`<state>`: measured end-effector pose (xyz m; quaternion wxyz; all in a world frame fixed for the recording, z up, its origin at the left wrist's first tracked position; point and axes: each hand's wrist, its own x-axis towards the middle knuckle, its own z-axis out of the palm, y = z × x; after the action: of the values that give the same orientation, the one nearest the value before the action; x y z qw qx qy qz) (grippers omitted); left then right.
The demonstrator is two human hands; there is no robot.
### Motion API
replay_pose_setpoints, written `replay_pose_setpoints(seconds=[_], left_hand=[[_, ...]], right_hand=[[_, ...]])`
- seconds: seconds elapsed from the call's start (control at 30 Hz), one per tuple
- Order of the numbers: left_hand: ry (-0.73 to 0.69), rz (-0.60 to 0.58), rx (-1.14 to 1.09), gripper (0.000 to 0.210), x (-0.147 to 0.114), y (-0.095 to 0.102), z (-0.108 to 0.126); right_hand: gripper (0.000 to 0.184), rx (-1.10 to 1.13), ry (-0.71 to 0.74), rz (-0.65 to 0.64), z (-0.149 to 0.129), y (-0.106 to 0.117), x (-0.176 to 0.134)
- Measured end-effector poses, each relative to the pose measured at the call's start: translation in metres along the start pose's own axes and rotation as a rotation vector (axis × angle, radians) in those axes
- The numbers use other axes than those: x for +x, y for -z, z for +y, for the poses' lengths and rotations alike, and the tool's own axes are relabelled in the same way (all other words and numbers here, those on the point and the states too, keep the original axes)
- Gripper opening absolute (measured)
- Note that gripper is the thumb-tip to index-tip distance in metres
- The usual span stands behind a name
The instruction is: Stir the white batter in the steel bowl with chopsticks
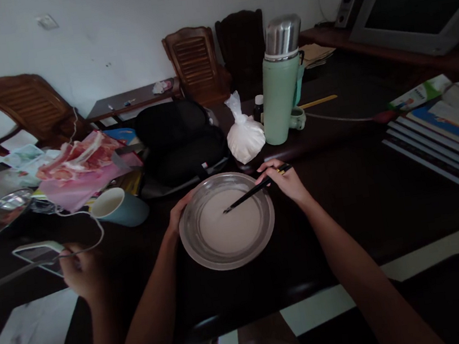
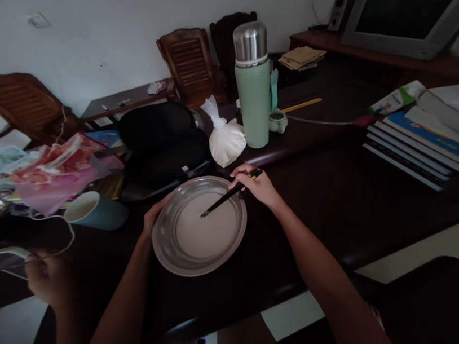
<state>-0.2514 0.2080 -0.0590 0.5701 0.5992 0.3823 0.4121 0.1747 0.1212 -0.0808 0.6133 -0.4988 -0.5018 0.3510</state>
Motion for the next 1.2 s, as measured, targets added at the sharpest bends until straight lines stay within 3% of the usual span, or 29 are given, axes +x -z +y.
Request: replay_pose_setpoints(seconds=[0.17, 0.33, 0.47, 0.67, 0.9, 1.03, 1.2], left_hand=[[-0.026, 0.044, 0.026, 0.053, 0.001, 0.011, -0.007], [-0.11, 0.134, 0.055, 0.07, 0.001, 0.021, -0.011], [-0.197, 0.219, 0.116, 0.071, 0.0, 0.022, -0.012], [-0.075, 0.1, 0.289, 0.059, 0.002, 0.015, -0.007], [-0.034, 0.033, 0.347, 0.038, 0.0, -0.001, 0.002], [-0.047, 0.031, 0.364, 0.041, 0.0, -0.005, 0.006], [-0.112, 0.088, 0.381, 0.052, 0.001, 0.007, 0.003]], right_hand=[[0.051, -0.007, 0.003, 0.118, 0.0, 0.014, 0.002], [0.049, 0.038, -0.046, -0.052, -0.003, 0.0, 0.0], [0.041, 0.015, 0.021, -0.028, -0.003, -0.005, -0.001], [0.035, 0.059, 0.023, 0.117, 0.005, 0.013, 0.003], [0.033, 0.161, -0.033, -0.078, 0.004, -0.005, 0.001], [0.033, 0.135, -0.002, -0.005, 0.003, -0.002, 0.002], [0.037, 0.194, 0.04, 0.06, 0.002, 0.008, 0.003]])
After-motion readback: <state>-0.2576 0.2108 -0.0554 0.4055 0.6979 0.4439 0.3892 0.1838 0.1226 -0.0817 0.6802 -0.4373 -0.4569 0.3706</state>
